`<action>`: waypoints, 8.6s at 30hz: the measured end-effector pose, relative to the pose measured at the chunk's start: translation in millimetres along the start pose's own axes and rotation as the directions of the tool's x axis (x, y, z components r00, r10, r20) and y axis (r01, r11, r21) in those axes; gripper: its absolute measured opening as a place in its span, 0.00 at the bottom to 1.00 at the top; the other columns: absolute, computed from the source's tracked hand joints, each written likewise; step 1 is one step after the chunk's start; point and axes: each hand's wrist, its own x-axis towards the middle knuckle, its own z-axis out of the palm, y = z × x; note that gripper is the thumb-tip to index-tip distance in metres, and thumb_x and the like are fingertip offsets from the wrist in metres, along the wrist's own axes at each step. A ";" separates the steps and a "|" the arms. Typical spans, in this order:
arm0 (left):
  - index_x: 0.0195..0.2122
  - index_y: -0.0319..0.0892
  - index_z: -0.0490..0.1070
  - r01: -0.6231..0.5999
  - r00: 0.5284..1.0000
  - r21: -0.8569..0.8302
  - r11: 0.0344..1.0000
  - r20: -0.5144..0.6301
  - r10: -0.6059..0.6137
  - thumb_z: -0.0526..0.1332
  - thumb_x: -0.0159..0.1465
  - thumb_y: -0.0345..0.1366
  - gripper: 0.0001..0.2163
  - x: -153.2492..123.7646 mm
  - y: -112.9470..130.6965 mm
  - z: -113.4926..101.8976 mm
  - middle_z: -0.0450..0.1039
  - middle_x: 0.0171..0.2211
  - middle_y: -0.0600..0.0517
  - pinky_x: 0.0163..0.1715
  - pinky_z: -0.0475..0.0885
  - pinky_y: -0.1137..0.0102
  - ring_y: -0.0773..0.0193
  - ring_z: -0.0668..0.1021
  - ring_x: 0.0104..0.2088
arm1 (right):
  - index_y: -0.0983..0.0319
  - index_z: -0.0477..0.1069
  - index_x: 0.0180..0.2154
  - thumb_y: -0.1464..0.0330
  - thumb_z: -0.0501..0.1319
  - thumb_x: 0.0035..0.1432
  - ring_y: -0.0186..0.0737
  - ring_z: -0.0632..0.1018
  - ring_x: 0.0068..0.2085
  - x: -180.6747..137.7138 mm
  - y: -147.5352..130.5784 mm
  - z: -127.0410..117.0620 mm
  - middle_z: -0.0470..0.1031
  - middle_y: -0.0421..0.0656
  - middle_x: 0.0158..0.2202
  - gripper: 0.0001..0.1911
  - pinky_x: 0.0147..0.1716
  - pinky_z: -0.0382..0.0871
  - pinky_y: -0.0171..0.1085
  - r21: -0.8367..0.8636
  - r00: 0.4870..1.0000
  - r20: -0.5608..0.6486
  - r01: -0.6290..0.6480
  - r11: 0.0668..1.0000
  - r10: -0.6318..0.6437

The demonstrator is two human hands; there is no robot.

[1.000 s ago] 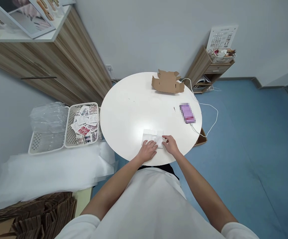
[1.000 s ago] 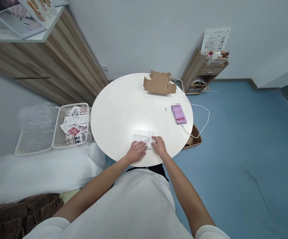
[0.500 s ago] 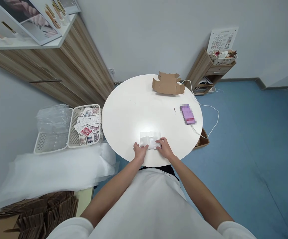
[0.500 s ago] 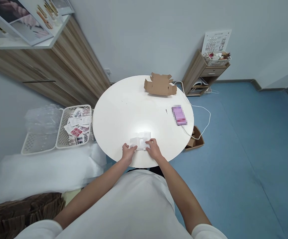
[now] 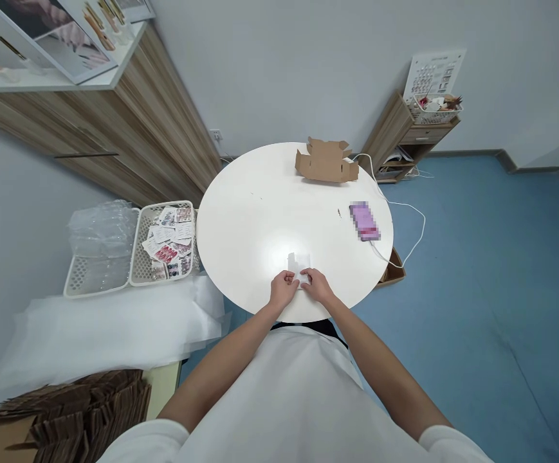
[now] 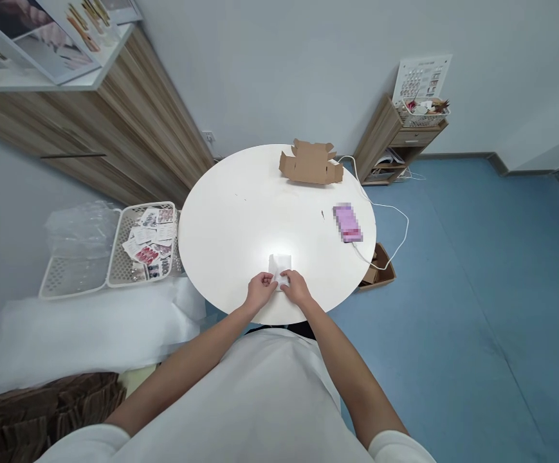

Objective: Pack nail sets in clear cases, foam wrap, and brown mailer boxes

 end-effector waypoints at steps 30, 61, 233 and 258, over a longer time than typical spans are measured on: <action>0.41 0.46 0.67 -0.527 0.831 0.613 0.588 0.227 0.508 0.51 0.58 0.35 0.11 -8.3 -4.6 -1.3 0.57 0.55 0.49 0.51 0.53 0.56 0.53 0.55 0.57 | 0.60 0.61 0.45 0.68 0.60 0.47 0.52 0.57 0.55 -12.2 10.1 -19.9 0.53 0.50 0.56 0.21 0.44 0.61 0.47 -0.399 0.885 0.181 0.464 0.791 -0.428; 0.39 0.41 0.65 -0.064 0.961 0.327 0.943 0.275 -0.030 0.52 0.53 0.35 0.12 26.7 20.8 -11.9 0.69 0.32 0.51 0.30 0.65 0.72 0.64 0.71 0.32 | 0.62 0.64 0.37 0.61 0.48 0.54 0.37 0.68 0.37 34.1 0.1 -39.3 0.62 0.46 0.41 0.13 0.35 0.61 0.34 -0.114 0.977 0.215 0.031 0.993 -0.006; 0.52 0.41 0.58 0.603 0.442 0.097 0.791 -0.867 -0.231 0.47 0.60 0.45 0.21 -363.8 -166.2 -310.9 0.63 0.48 0.41 0.44 0.53 0.55 0.50 0.65 0.47 | 0.60 0.61 0.33 0.59 0.48 0.53 0.34 0.72 0.23 -120.3 -426.4 330.4 0.70 0.42 0.28 0.11 0.19 0.65 0.32 0.266 0.634 0.577 0.451 0.852 -0.515; 0.60 0.44 0.38 0.462 0.154 -0.004 0.887 -0.985 -0.085 0.54 0.54 0.51 0.37 -319.5 -132.0 -272.7 0.31 0.61 0.41 0.52 0.41 0.46 0.43 0.40 0.59 | 0.60 0.60 0.40 0.74 0.57 0.40 0.30 0.72 0.23 -102.2 -385.7 239.7 0.71 0.35 0.23 0.20 0.27 0.71 0.36 0.546 0.723 0.515 0.137 0.827 -0.460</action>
